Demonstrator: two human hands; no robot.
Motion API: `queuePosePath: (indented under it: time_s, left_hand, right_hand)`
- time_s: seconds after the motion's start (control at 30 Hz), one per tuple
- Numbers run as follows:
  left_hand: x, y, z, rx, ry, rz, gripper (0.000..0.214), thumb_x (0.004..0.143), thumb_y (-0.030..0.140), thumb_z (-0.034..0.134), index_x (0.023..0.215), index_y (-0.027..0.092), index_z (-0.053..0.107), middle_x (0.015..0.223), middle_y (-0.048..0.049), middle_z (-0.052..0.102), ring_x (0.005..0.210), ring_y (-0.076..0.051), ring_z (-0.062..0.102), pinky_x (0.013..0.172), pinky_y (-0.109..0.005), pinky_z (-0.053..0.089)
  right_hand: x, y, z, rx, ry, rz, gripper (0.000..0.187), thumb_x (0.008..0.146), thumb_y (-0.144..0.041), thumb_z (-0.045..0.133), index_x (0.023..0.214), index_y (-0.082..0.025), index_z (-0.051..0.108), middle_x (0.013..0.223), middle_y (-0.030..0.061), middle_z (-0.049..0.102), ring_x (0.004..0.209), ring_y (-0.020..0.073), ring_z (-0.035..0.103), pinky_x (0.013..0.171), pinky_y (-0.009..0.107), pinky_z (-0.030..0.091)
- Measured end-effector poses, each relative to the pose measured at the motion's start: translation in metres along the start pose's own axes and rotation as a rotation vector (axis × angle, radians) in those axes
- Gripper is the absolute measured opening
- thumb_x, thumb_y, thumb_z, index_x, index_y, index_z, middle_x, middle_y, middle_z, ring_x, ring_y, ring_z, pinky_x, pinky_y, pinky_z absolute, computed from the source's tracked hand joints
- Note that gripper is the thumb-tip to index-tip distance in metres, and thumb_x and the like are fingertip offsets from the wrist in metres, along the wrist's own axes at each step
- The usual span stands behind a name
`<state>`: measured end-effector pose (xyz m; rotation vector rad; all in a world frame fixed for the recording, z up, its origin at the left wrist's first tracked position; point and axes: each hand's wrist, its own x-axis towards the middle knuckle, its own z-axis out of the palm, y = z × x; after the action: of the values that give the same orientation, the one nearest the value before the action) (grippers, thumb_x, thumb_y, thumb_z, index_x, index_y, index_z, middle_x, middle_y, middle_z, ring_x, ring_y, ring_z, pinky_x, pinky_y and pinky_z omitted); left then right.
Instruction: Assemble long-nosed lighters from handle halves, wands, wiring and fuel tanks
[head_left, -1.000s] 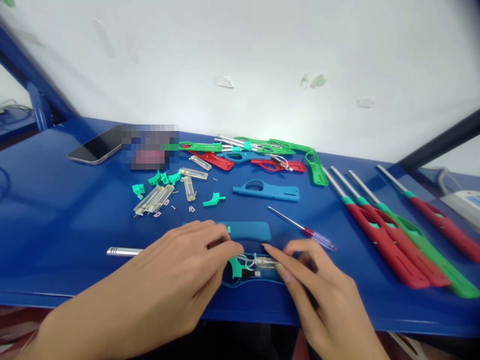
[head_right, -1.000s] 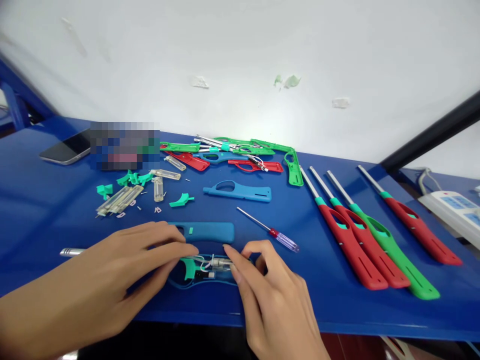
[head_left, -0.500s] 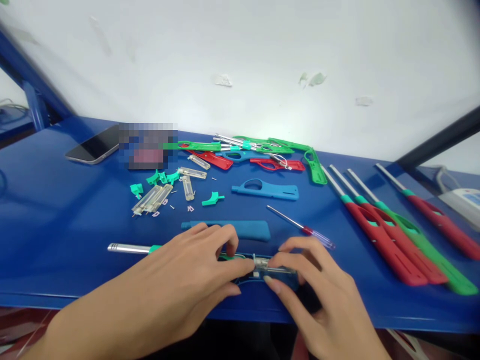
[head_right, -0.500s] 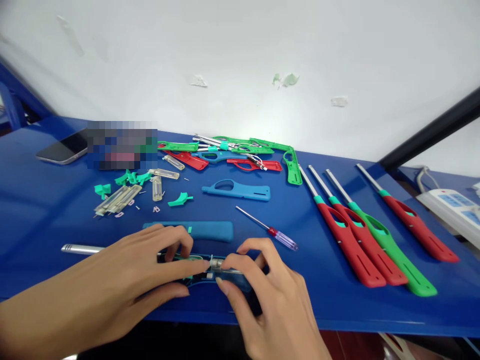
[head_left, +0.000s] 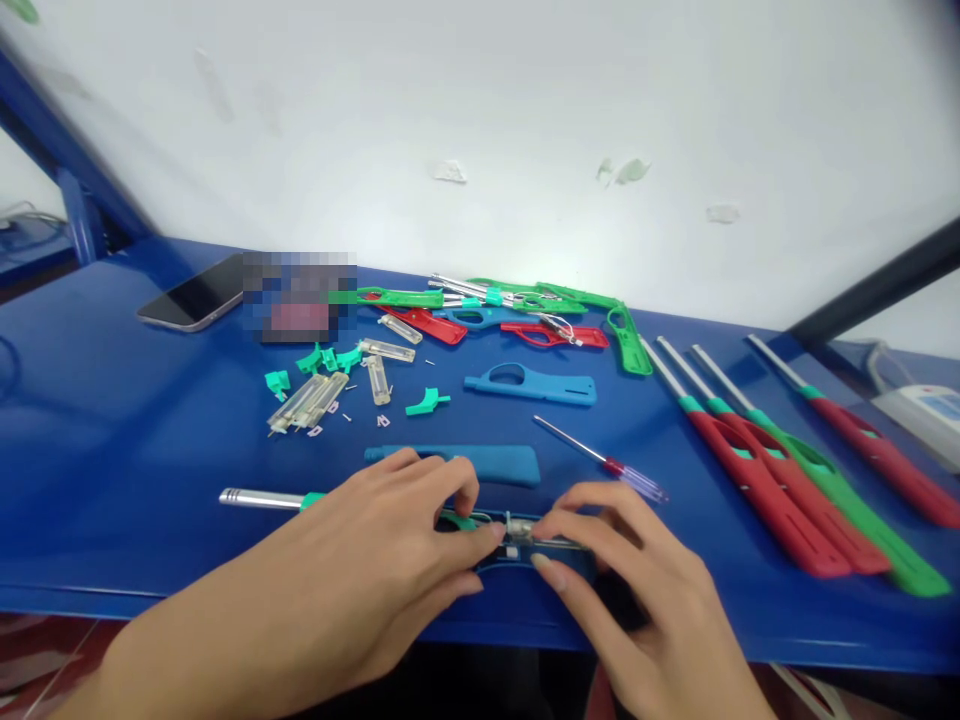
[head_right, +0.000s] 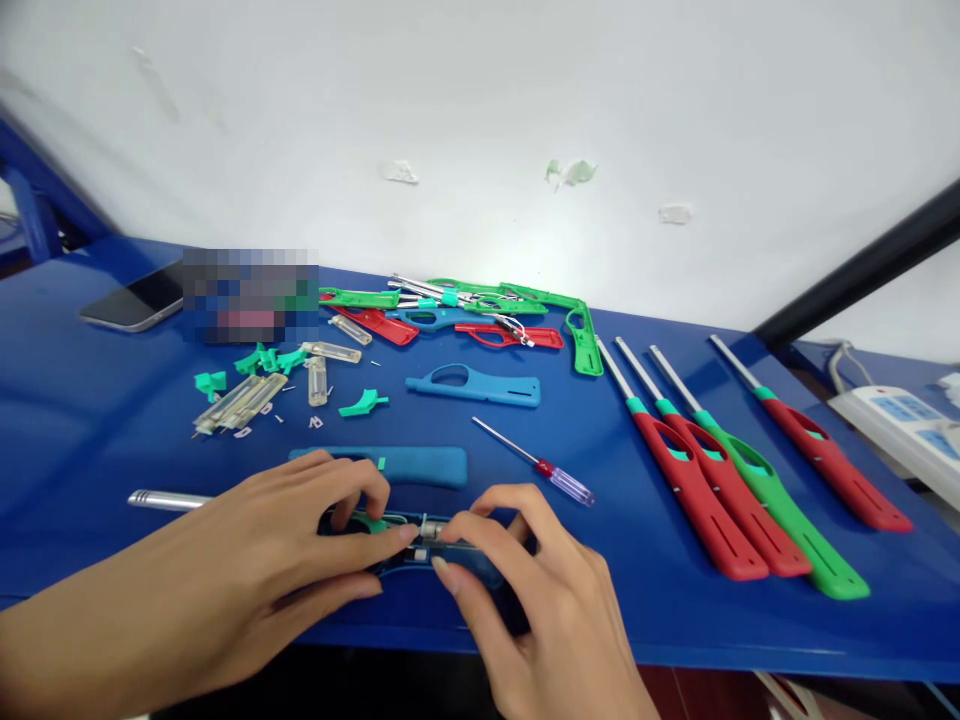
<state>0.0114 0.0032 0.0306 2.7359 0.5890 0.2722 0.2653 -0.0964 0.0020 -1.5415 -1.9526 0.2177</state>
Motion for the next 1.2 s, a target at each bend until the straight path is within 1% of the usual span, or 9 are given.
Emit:
queuePosePath:
  time_s: [0.13, 0.27, 0.33, 0.5, 0.73, 0.87, 0.93, 1.07, 1.2]
  left_hand:
    - [-0.004, -0.006, -0.006, 0.034, 0.058, 0.025, 0.024, 0.116, 0.028, 0.052, 0.136, 0.034, 0.065, 0.120, -0.0023, 0.069, 0.103, -0.022, 0.068, 0.111, -0.045, 0.046]
    - [-0.007, -0.020, -0.021, 0.104, 0.281, -0.016, 0.031, 0.115, 0.025, 0.050, 0.137, 0.034, 0.070, 0.127, -0.0023, 0.073, 0.111, -0.022, 0.069, 0.101, -0.038, 0.052]
    - [-0.007, -0.028, -0.024, 0.168, 0.316, -0.075, 0.026, 0.115, 0.031, 0.054, 0.130, 0.034, 0.075, 0.126, -0.0018, 0.076, 0.115, -0.027, 0.070, 0.105, -0.045, 0.053]
    - [-0.007, -0.045, -0.013, 0.251, 0.218, -0.154, 0.041, 0.112, 0.056, 0.056, 0.136, 0.027, 0.074, 0.133, -0.0094, 0.078, 0.129, -0.040, 0.067, 0.110, -0.064, 0.052]
    - [-0.007, -0.048, -0.008, 0.172, 0.187, -0.176, 0.029, 0.111, 0.050, 0.061, 0.129, 0.032, 0.075, 0.136, -0.0062, 0.074, 0.132, -0.036, 0.065, 0.114, -0.057, 0.053]
    - [-0.004, -0.045, -0.009, 0.138, 0.179, -0.145, 0.023, 0.114, 0.038, 0.056, 0.120, 0.029, 0.076, 0.131, -0.0060, 0.076, 0.127, -0.032, 0.068, 0.114, -0.053, 0.053]
    - [-0.004, -0.045, -0.008, 0.152, 0.182, -0.157, 0.023, 0.113, 0.038, 0.058, 0.128, 0.029, 0.073, 0.134, -0.0072, 0.075, 0.129, -0.033, 0.067, 0.116, -0.056, 0.052]
    - [-0.007, -0.050, -0.005, 0.185, 0.178, -0.199, 0.049, 0.111, 0.049, 0.062, 0.158, 0.035, 0.056, 0.155, -0.0075, 0.066, 0.143, -0.037, 0.058, 0.123, -0.065, 0.044]
    - [-0.005, -0.051, -0.003, 0.154, 0.153, -0.200, 0.049, 0.111, 0.053, 0.062, 0.157, 0.037, 0.059, 0.148, -0.0054, 0.070, 0.139, -0.035, 0.059, 0.114, -0.058, 0.054]
  right_hand:
    - [-0.002, 0.000, 0.000, -0.018, 0.015, 0.025, 0.014, 0.110, -0.043, 0.062, 0.119, -0.036, 0.071, 0.119, 0.0014, 0.074, 0.095, 0.0185, 0.080, 0.076, 0.031, 0.065]
    - [-0.006, -0.001, -0.001, -0.007, 0.086, 0.075, 0.018, 0.109, -0.048, 0.063, 0.116, -0.034, 0.072, 0.113, 0.0016, 0.073, 0.078, 0.0150, 0.074, 0.067, 0.028, 0.062]
    - [-0.007, -0.001, 0.000, 0.000, 0.110, 0.109, 0.019, 0.109, -0.047, 0.062, 0.116, -0.032, 0.071, 0.112, 0.0017, 0.072, 0.070, 0.0127, 0.069, 0.062, 0.028, 0.060]
    - [-0.006, 0.001, 0.004, -0.006, 0.123, 0.097, 0.017, 0.108, -0.044, 0.063, 0.119, -0.033, 0.071, 0.113, 0.0012, 0.071, 0.069, 0.0122, 0.067, 0.061, 0.027, 0.059]
    - [-0.005, 0.003, 0.004, -0.009, 0.128, 0.088, 0.019, 0.108, -0.043, 0.064, 0.121, -0.031, 0.072, 0.112, 0.0025, 0.071, 0.064, 0.0109, 0.066, 0.060, 0.026, 0.061]
    - [-0.007, 0.004, 0.005, -0.006, 0.128, 0.089, 0.020, 0.108, -0.040, 0.064, 0.122, -0.031, 0.073, 0.113, 0.0032, 0.072, 0.061, 0.0102, 0.064, 0.056, 0.024, 0.059]
    - [-0.007, 0.004, 0.005, 0.008, 0.126, 0.082, 0.020, 0.108, -0.039, 0.064, 0.123, -0.030, 0.073, 0.113, 0.0034, 0.073, 0.059, 0.0098, 0.064, 0.055, 0.024, 0.060]
    - [-0.006, 0.004, 0.006, 0.000, 0.139, 0.079, 0.019, 0.108, -0.039, 0.064, 0.120, -0.030, 0.075, 0.112, 0.0043, 0.073, 0.062, 0.0114, 0.067, 0.058, 0.025, 0.062]
    - [-0.004, 0.004, 0.006, 0.021, 0.145, 0.054, 0.016, 0.108, -0.036, 0.065, 0.118, -0.029, 0.075, 0.112, 0.0044, 0.071, 0.065, 0.0114, 0.068, 0.061, 0.025, 0.063]
